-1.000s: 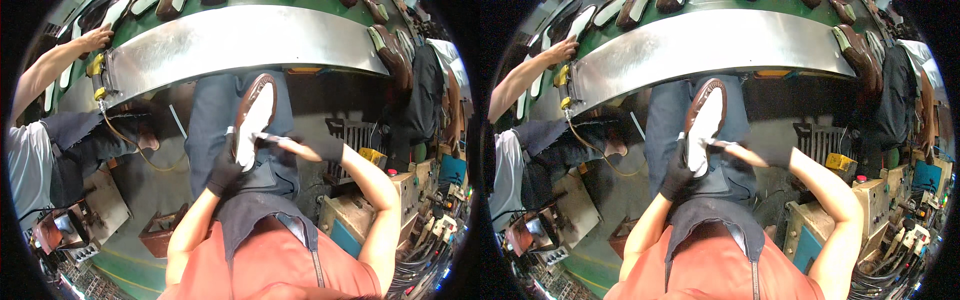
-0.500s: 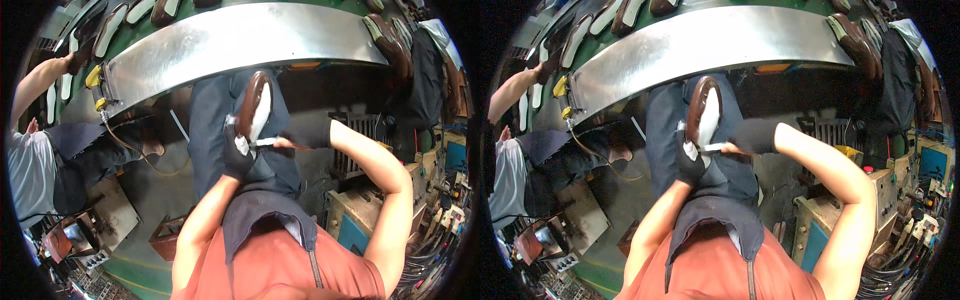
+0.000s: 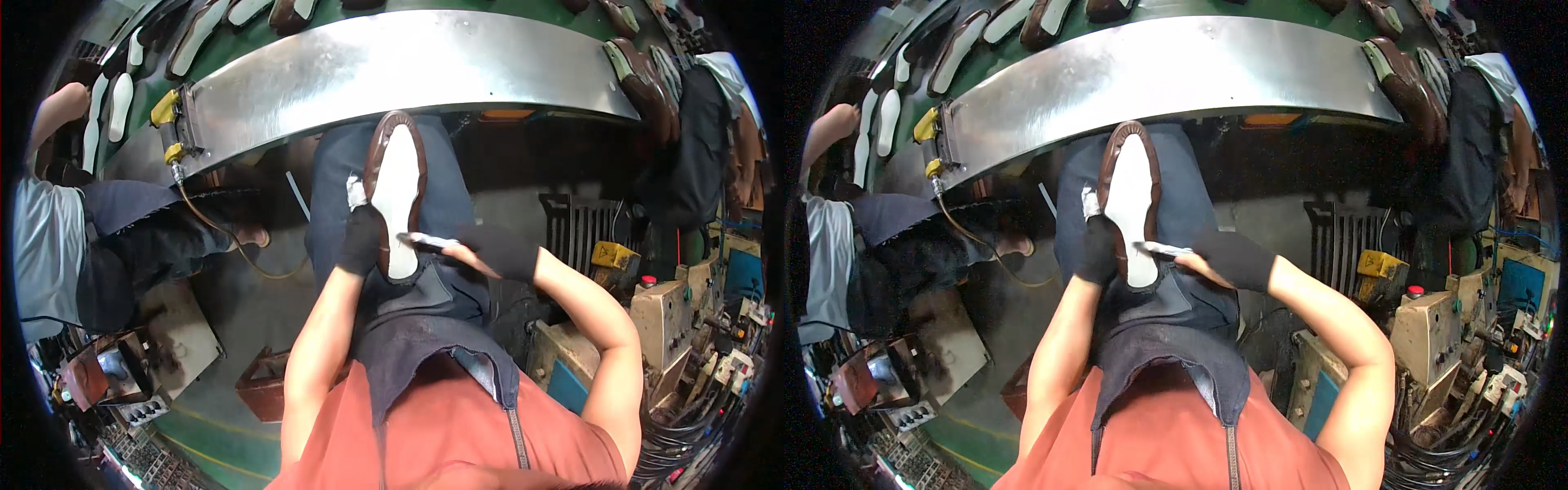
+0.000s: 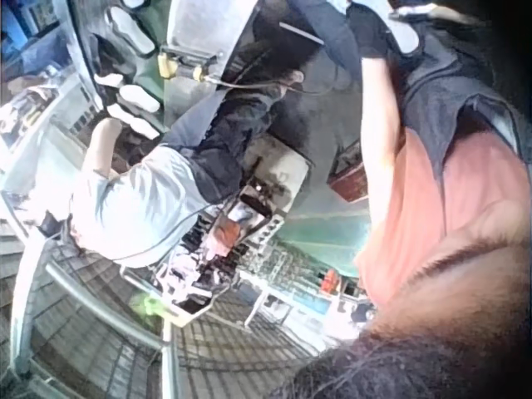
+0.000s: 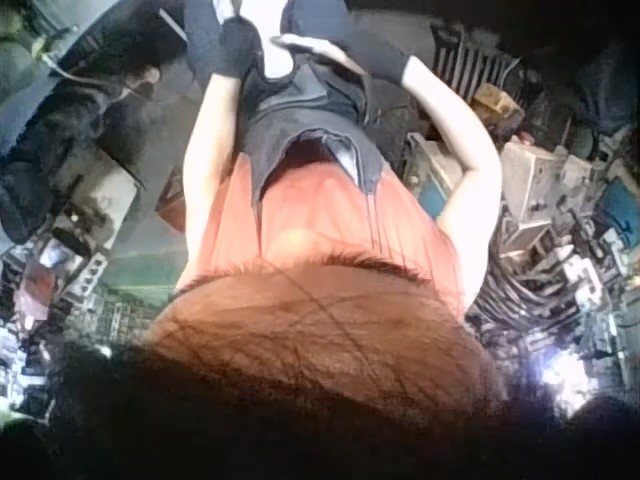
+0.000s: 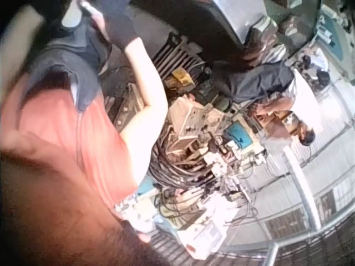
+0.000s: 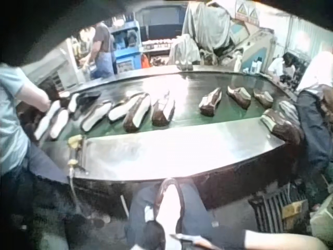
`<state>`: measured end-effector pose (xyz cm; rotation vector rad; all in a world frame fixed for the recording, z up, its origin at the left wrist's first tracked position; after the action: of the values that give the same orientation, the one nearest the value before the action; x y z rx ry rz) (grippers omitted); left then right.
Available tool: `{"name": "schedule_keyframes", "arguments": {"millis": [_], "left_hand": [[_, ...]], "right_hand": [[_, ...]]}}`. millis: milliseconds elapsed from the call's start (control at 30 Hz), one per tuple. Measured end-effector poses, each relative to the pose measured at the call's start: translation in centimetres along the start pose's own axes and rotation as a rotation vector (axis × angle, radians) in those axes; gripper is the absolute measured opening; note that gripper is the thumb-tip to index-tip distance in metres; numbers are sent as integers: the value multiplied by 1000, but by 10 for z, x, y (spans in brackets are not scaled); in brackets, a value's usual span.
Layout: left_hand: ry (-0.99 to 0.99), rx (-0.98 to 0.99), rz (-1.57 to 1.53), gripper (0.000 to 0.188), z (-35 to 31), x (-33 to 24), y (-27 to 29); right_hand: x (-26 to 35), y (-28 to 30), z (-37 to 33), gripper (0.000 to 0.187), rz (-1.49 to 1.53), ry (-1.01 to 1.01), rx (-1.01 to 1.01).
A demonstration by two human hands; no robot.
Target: The person scrapes the white sole of a brown shoe using a metal scraper tool. They repeatedly pick up shoes from a conveyor belt, scrape the sole surface, and place the shoes back on the belt. The task involves consistent hand movements to remove material from the shoe soles.
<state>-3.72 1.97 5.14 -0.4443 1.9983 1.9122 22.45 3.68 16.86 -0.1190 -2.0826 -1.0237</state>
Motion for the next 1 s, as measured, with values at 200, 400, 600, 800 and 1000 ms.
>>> {"name": "schedule_keyframes", "arguments": {"millis": [200,400,600,800,1000], "left_hand": [[117,-134,-928,42,18,-48,7],[41,-68,-1063,58,14,-34,16],[-23,237,-962,79,-3,-20,28],[427,231,-1128,42,24,-22,1],[-35,-81,-820,39,24,-24,-2]], "right_hand": [[12,29,-17,46,-90,-66,71],[111,34,8,33,-106,698,-161],[20,9,26,36,-194,159,-143],[-22,-44,-29,42,295,-274,-122],[60,13,1,32,359,100,-255]]}}
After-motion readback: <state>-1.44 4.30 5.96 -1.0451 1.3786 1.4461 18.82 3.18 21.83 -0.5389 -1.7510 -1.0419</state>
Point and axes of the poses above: each hand's wrist, its own z-axis towards the middle knuckle, its own y-axis out of the back of the hand, x = y × z, the point moved 1 cm from there along z, towards the middle knuckle, and after that the axes turned 6 degrees about -x, right-handed, at the moved point
